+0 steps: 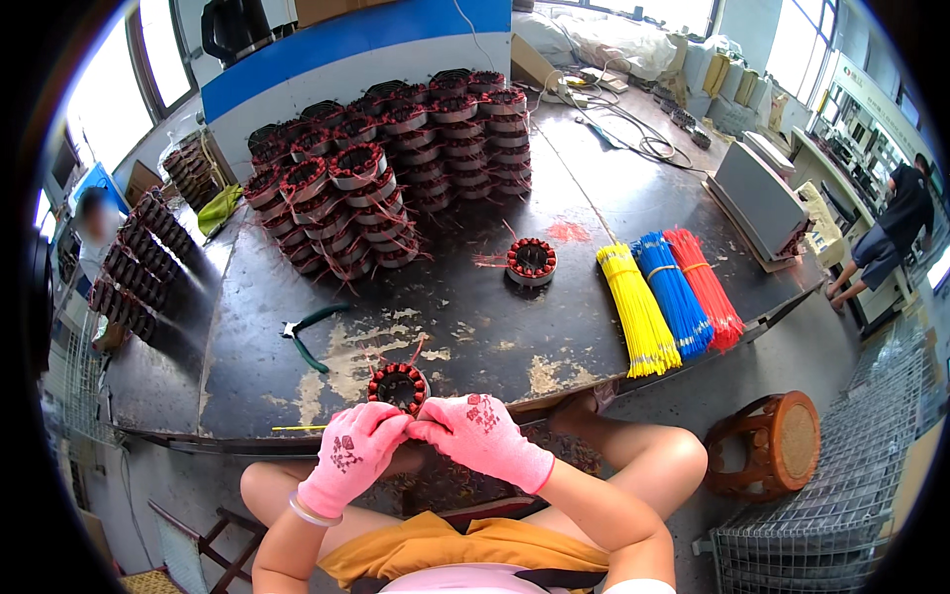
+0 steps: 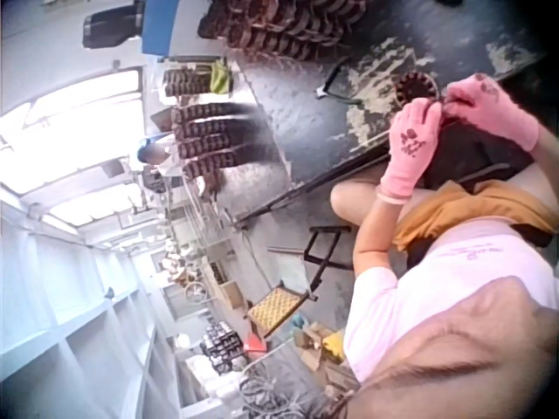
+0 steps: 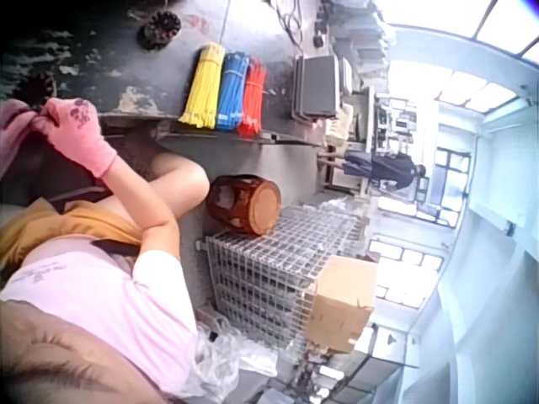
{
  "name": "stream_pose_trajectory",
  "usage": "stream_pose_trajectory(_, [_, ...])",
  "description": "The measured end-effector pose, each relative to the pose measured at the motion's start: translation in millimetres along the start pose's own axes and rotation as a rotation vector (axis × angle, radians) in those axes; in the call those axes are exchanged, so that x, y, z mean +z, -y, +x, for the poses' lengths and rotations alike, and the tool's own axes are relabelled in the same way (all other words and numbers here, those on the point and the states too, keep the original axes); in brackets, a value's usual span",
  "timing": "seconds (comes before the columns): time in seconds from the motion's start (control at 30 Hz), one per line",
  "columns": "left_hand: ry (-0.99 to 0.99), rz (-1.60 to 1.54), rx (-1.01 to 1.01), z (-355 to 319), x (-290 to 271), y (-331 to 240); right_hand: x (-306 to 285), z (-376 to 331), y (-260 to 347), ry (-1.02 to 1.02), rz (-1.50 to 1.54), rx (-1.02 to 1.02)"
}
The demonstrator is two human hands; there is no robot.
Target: The person sits at a workbench and assembles small cylindrical electrical components by inserting colored plastic rods into them. They use pliers to trim the excess length of the rods after insertion. The person stacks the finished components into a pile on the table.
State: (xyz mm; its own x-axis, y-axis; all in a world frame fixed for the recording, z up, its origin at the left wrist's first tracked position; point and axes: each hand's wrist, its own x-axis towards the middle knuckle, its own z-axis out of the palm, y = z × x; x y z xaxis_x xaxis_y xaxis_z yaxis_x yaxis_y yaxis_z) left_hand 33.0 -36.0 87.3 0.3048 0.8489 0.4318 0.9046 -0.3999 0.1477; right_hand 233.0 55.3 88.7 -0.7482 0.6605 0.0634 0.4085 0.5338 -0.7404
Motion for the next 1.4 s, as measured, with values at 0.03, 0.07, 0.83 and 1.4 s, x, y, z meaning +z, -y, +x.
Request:
stream_pose_trajectory(0.03, [0.010, -0.018, -0.025, -1, 0, 1, 0, 3, 0, 0.037, 0.035, 0.028])
stream_pose_trajectory(0.07, [0.021, -0.037, -0.048, -3, 0, 2, 0, 5, 1, 0.074, 0.071, 0.057])
stream_pose_trajectory(0.83, [-0.164, -0.258, -0.383, 22, 67, 40, 64, -10, -55, -0.224, -0.403, -0.079])
stream_pose_trajectory(1.4, [-0.143, -0.541, -0.357, 26, 63, 34, 25, 104, -80, 0.289, 0.763, 0.500])
